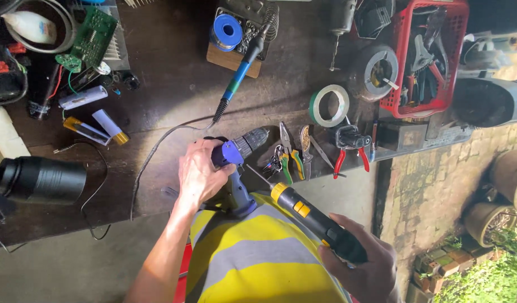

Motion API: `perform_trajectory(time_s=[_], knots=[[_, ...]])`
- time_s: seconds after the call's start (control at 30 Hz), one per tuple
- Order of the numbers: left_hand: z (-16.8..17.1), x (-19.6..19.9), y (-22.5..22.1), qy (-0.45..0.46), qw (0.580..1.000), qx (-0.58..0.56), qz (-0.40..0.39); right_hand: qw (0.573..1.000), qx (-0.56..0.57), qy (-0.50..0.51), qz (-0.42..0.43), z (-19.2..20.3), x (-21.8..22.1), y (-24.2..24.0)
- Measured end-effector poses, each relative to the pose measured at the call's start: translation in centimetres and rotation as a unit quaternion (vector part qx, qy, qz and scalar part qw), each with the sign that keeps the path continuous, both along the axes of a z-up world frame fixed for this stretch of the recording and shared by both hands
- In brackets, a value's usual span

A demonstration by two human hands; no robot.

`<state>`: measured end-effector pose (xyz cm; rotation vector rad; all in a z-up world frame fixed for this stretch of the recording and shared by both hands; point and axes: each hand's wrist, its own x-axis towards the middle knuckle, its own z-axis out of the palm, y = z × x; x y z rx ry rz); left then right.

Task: Disassembling a cordless drill using an electric screwdriver on a repair bench

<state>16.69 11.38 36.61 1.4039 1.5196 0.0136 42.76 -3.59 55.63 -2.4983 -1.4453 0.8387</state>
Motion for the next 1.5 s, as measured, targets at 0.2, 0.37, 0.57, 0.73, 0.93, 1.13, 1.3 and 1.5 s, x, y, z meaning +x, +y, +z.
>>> perform_trajectory(time_s=[0.2, 0.37, 0.57, 0.73, 0.93, 1.13, 1.3, 1.5], knots=[[-1.3, 0.0, -1.3, 0.001, 0.999, 0.041, 0.02, 0.992, 0.026, -0.033, 0.116, 0.9, -0.5, 1.8], [-1.2, -0.3, -1.5, 0.003, 0.999, 0.051, 0.018, 0.988, 0.033, -0.053, 0.144, 0.4, -0.9, 1.9], [-1.5, -0.4, -1.8, -0.005, 0.998, 0.067, 0.008, 0.986, 0.022, -0.035, 0.159, 0.9, -2.5, 3.2], [-1.6, -0.5, -1.8, -0.009, 0.997, 0.072, 0.007, 0.988, 0.017, -0.029, 0.149, 0.8, -2.8, 3.6], [-1.6, -0.6, -1.7, -0.01, 0.997, 0.076, 0.002, 0.989, 0.03, -0.014, 0.142, 0.7, -2.8, 3.2], [-2.1, 0.0, -2.1, 0.033, 0.988, 0.147, -0.021, 0.991, 0.037, -0.036, 0.126, 0.4, -2.4, 2.4], [-2.1, 0.0, -2.2, 0.032, 0.989, 0.141, -0.017, 0.992, 0.029, -0.032, 0.119, 0.6, -3.7, 3.4], [-2.0, 0.0, -2.2, 0.03, 0.989, 0.147, -0.009, 0.988, 0.059, -0.017, 0.139, 0.8, -4.2, 4.0]])
